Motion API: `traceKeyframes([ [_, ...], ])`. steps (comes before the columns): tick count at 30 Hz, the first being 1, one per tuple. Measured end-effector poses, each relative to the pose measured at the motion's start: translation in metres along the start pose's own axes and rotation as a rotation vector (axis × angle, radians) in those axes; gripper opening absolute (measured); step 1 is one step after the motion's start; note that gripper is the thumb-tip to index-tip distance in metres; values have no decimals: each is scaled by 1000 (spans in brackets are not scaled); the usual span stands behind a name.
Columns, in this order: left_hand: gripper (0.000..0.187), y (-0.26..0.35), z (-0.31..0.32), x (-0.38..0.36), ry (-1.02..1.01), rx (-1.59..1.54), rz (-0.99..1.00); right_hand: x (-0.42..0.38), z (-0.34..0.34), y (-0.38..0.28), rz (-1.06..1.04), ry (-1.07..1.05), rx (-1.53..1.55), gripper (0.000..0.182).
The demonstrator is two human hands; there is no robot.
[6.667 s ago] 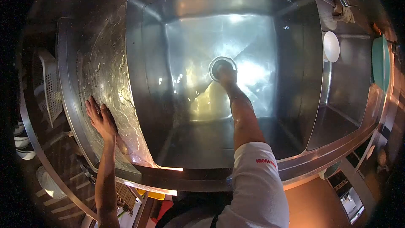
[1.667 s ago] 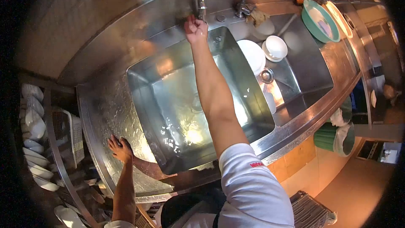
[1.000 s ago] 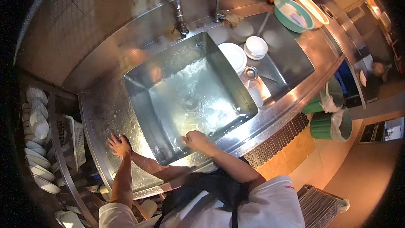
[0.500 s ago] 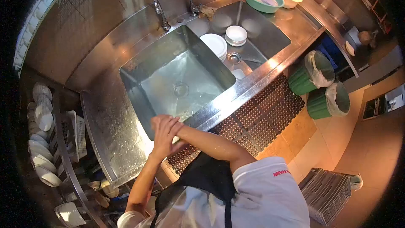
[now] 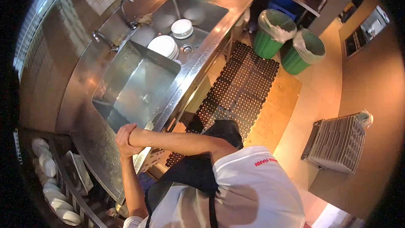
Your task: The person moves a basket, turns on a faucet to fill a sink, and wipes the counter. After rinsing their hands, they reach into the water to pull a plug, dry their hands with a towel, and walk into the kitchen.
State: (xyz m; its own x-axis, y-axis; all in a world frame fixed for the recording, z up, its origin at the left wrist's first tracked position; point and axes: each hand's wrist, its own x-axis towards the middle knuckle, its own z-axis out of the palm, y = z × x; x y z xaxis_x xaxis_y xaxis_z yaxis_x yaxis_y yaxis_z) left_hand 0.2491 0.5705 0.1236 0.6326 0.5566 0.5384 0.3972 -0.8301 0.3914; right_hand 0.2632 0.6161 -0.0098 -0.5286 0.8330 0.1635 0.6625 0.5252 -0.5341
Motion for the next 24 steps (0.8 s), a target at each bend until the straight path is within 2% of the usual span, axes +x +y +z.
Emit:
traceKeyframes([
  [2,58,5,1,7,-15,-8,46,-8,-6,-1,-49,13,-45,14],
  [4,60,8,4,9,46,-122,-70,-32,-42,7,-71,24,-70,14],
  [5,50,6,15,1,175,-233,-353,-65,-101,2,-74,4,238,19],
  [6,50,6,21,-4,171,-236,-348,-98,-149,1,-77,-17,546,24],
  [7,41,6,27,-7,260,-252,-510,-122,-172,5,-153,125,609,14],
  [8,34,7,34,-12,348,-267,-673,-147,-187,20,-149,130,609,14],
  [9,27,6,47,-20,370,-222,-700,-172,-200,35,-90,90,647,13],
  [10,27,8,60,-31,362,-220,-696,-194,-209,47,-31,50,687,14],
  [12,24,12,90,-53,456,-502,-841,-230,-155,117,-126,80,706,18],
  [13,24,18,107,-62,454,-513,-874,-275,-196,121,24,-43,761,24],
  [14,25,27,126,-69,452,-525,-904,-302,-159,158,256,-196,636,34],
  [15,24,36,144,-76,419,-543,-979,-332,-146,186,245,-242,552,42],
  [16,24,44,160,-83,383,-561,-1056,-366,-160,190,410,-192,544,44],
  [18,24,59,188,-95,311,-606,-1096,-431,-109,248,520,-223,432,34],
  [19,25,67,200,-101,249,-652,-1140,-468,-90,270,534,-181,423,32],
  [20,25,74,211,-106,161,-574,-1206,-505,-71,289,547,-139,414,30],
  [21,25,88,220,-108,127,-575,-1286,-540,-40,305,736,-35,336,32],
  [24,23,108,243,-137,-60,-652,-1460,-636,12,332,1283,-269,423,38],
])
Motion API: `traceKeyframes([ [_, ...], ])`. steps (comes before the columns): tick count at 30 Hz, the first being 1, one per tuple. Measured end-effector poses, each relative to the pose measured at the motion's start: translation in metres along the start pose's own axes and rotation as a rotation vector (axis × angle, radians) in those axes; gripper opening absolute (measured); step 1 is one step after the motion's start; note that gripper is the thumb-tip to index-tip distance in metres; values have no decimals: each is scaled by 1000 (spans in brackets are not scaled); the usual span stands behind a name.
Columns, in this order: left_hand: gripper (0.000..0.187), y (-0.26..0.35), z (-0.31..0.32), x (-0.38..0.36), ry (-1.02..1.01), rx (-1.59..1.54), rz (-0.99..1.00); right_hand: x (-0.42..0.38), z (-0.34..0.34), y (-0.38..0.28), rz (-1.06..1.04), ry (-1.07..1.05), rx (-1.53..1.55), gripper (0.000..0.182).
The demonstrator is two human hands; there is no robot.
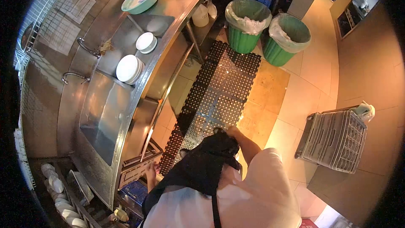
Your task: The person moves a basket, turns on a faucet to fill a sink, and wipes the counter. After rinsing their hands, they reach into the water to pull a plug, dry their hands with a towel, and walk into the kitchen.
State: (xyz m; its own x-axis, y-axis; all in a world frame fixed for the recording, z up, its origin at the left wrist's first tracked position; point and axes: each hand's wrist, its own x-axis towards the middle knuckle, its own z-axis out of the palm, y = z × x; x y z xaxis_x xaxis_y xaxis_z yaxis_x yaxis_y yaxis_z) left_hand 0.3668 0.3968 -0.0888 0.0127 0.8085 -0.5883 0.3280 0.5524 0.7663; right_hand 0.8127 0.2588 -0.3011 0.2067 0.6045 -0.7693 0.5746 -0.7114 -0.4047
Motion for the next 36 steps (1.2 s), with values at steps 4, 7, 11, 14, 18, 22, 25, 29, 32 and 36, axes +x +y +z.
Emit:
traceKeyframes([
  [4,27,-80,4,-15,-28,12,-240,17,57,90,155,-51,-28,27],
  [7,31,-160,-9,-16,-83,98,-345,-25,52,93,-452,171,389,24],
  [11,32,-189,-4,-14,-210,732,80,10,71,94,-252,0,959,25],
  [14,28,-177,-5,-5,-330,671,120,11,69,91,-279,30,1005,24],
  [18,17,-67,35,-19,-138,16,-227,3,55,78,-320,60,1061,23],
  [22,20,-35,39,-18,-21,31,-160,-5,41,63,-360,74,1108,22],
  [25,22,-34,32,-21,-4,63,-139,-11,30,48,-310,202,945,20],
  [29,23,-88,9,-27,-104,219,13,-30,0,26,-230,277,786,21],
  [32,26,-149,-10,-21,-207,-330,-230,-31,-7,9,-21,380,733,21],
  [36,24,-196,-16,-6,-123,-36,-308,-42,-20,6,-25,343,812,22],
])
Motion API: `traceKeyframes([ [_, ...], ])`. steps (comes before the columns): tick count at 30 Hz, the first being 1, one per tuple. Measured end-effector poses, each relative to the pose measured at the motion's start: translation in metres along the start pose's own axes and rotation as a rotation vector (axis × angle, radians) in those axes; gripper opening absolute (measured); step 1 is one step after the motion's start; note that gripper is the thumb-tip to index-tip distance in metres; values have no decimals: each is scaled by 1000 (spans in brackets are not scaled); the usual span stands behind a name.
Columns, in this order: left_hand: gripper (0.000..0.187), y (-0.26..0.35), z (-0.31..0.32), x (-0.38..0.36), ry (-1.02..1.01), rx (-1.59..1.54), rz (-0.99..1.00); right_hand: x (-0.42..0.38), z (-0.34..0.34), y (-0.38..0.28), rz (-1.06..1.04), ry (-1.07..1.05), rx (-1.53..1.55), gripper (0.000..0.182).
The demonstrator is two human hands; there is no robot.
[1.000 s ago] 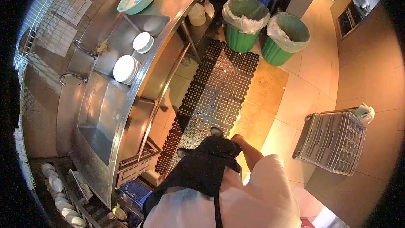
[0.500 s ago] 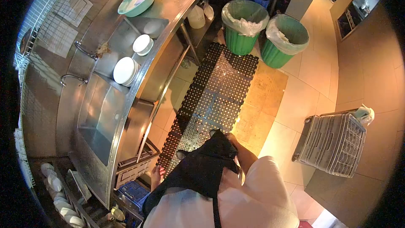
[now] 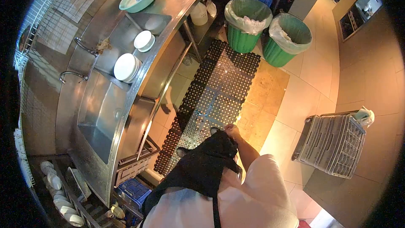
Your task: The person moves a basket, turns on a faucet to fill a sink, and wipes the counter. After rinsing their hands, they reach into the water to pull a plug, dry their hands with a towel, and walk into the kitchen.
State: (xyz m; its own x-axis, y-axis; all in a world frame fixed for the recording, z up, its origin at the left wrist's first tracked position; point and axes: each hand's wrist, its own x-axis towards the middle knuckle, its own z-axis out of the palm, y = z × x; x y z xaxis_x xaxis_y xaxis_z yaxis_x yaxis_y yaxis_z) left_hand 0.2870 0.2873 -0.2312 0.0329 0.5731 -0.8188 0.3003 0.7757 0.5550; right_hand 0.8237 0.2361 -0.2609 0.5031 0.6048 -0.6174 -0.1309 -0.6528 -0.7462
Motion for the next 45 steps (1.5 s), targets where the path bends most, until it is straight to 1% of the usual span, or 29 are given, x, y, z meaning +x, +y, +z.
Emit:
traceKeyframes([
  [2,20,-2,-5,7,-84,1336,906,4,-1,5,44,1,13,24],
  [3,20,-8,-17,-19,-83,1332,902,2,-3,1,44,-1,8,24],
  [4,19,18,0,-29,-97,876,642,-3,-6,-7,53,11,-30,24],
  [5,18,65,27,-41,-105,423,378,-5,-7,-11,62,24,-68,24],
  [6,18,70,31,-40,-103,419,376,-3,-7,-11,61,21,-72,24],
  [8,16,80,37,-39,-27,261,341,0,-5,-8,47,27,-65,25],
  [9,16,89,39,-39,-26,259,339,-1,-6,-13,47,26,-67,25],
  [11,18,108,43,-42,10,99,128,-6,-8,-26,133,7,-63,24],
  [12,18,112,43,-41,29,19,24,-5,-7,-25,135,4,-65,24],
  [14,18,118,42,-43,31,-20,12,-2,-4,-20,36,15,-67,22],
  [15,17,117,41,-41,16,-38,40,-2,-3,-19,38,12,-67,22],
  [17,16,114,39,-38,2,-56,65,-2,-1,-17,-47,-1,-36,21],
  [20,17,109,35,-37,-14,-121,71,11,10,2,6,-21,-76,21],
  [21,22,106,33,-38,-10,-114,103,12,13,5,8,-26,-77,21],
  [22,22,104,32,-38,-7,-115,100,14,15,7,30,-25,-83,21],
  [24,26,101,30,-36,60,-24,20,15,19,10,54,-26,-90,20],
  [27,28,96,28,-34,51,-13,45,12,21,7,20,-12,-138,20],
  [29,27,94,29,-33,45,-25,49,7,19,1,-49,-34,-50,19],
  [30,27,96,30,-34,37,-33,54,10,19,2,-50,-37,-52,19],
  [32,26,100,35,-37,48,-9,37,15,19,4,34,-57,-45,18],
  [33,25,99,36,-38,58,18,19,15,19,0,33,-59,-46,18],
  [35,24,99,38,-38,64,29,22,14,17,-9,126,-31,-52,16],
  [37,23,97,39,-37,69,40,28,22,20,1,112,-31,-47,15],
  [38,22,95,39,-37,66,-9,35,27,21,8,99,-29,-42,15],
  [42,20,96,38,-38,25,-78,31,26,22,9,63,-40,-37,16],
  [44,20,95,38,-37,28,-73,33,26,25,12,-16,-35,-19,18],
  [45,20,93,36,-36,27,-65,34,22,25,3,-22,-44,-20,18],
])
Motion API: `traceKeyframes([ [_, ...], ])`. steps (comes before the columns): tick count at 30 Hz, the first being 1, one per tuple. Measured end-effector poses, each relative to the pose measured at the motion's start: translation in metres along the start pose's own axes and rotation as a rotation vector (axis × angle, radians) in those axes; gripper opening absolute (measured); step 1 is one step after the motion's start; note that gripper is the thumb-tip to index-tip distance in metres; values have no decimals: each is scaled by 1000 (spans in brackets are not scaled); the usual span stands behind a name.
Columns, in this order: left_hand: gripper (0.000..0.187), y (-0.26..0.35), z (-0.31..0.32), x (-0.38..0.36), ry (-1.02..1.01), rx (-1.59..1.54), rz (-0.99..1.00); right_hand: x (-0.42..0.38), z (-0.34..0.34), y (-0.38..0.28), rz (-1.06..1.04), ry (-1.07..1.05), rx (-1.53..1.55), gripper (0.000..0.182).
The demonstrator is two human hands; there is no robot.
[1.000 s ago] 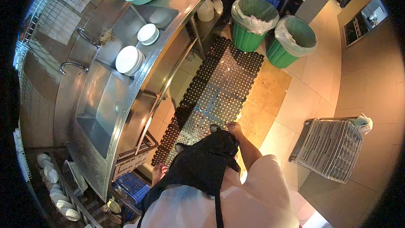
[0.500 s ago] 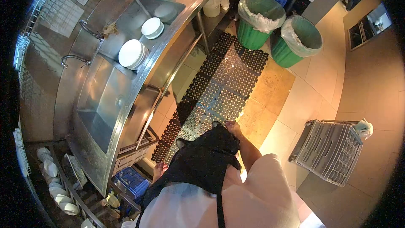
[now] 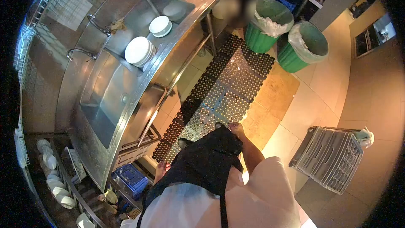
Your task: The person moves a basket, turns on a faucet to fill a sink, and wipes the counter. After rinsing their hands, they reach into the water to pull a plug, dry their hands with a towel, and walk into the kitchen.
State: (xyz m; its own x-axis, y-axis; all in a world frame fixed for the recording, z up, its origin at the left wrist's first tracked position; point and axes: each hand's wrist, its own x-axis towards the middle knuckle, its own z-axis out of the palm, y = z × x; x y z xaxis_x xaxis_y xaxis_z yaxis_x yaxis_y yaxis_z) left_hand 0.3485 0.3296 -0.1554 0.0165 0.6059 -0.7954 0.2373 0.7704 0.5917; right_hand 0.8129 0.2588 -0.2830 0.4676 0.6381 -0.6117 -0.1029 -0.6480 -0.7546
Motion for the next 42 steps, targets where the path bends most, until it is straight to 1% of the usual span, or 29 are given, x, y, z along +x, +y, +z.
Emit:
traceKeyframes([
  [2,21,-2,-4,2,0,8,0,-14,-4,-24,50,-12,-86,19],
  [3,22,-3,-5,3,-10,22,-3,-11,-2,-22,45,-20,-88,19],
  [5,24,-7,-9,6,-20,-2,-6,-10,1,-17,64,36,-131,21],
  [7,22,-6,-9,6,-49,5,-18,-6,0,-4,37,-6,-100,21],
  [9,22,-6,-7,3,-24,-17,-29,-1,1,0,12,-48,-70,21],
  [11,21,-7,-2,1,-2,-38,-41,3,2,-1,158,9,-114,21],
  [13,22,-8,3,0,4,-112,22,-1,-1,-8,124,-6,-84,22],
  [14,22,-9,4,0,5,-113,20,-4,-4,-11,92,-18,-52,22],
  [15,22,-7,5,-2,20,-73,2,-7,-6,-14,92,-18,-54,22],
  [17,22,-4,8,-5,35,-35,-18,-10,-8,-20,106,-54,50,21],
  [20,21,1,11,-9,11,-23,-76,1,-6,-7,90,-39,1,21],
  [23,21,-4,11,-6,13,-115,-17,0,-7,-14,125,-43,-25,18],
  [25,21,-4,11,-6,-58,-227,-2,2,-5,-13,124,-38,-19,17],
  [26,21,-4,11,-6,-57,-227,-2,3,-5,-13,124,-32,-13,16],
  [28,20,0,13,-7,-11,-120,-30,5,-4,-13,150,-42,9,15],
  [30,20,-1,11,-4,-23,-151,-29,6,-4,-11,176,-51,31,15],
  [32,20,-12,5,4,-36,-186,-26,6,-4,-7,119,-88,89,17],
  [34,19,-13,2,6,-70,-268,88,3,-6,-12,122,-85,66,17],
  [35,19,-14,0,7,-65,-277,94,1,-6,-14,128,-83,43,18],
  [36,19,0,4,-2,130,-121,248,4,-5,-6,102,-79,107,21],
  [37,20,10,4,-6,334,31,396,10,-6,2,141,-60,32,21],
  [38,19,21,1,-8,486,119,579,20,-3,7,171,-48,-50,22],
  [39,19,56,10,-27,656,103,521,15,-4,-9,63,-7,-148,20],
  [40,20,75,3,-34,711,60,561,8,-6,-27,-51,29,-243,18],
  [41,20,89,-8,-37,767,15,600,11,-8,-36,-371,57,-291,13],
  [42,20,103,-21,-37,790,-8,698,8,-1,-66,-333,85,-329,13],
])
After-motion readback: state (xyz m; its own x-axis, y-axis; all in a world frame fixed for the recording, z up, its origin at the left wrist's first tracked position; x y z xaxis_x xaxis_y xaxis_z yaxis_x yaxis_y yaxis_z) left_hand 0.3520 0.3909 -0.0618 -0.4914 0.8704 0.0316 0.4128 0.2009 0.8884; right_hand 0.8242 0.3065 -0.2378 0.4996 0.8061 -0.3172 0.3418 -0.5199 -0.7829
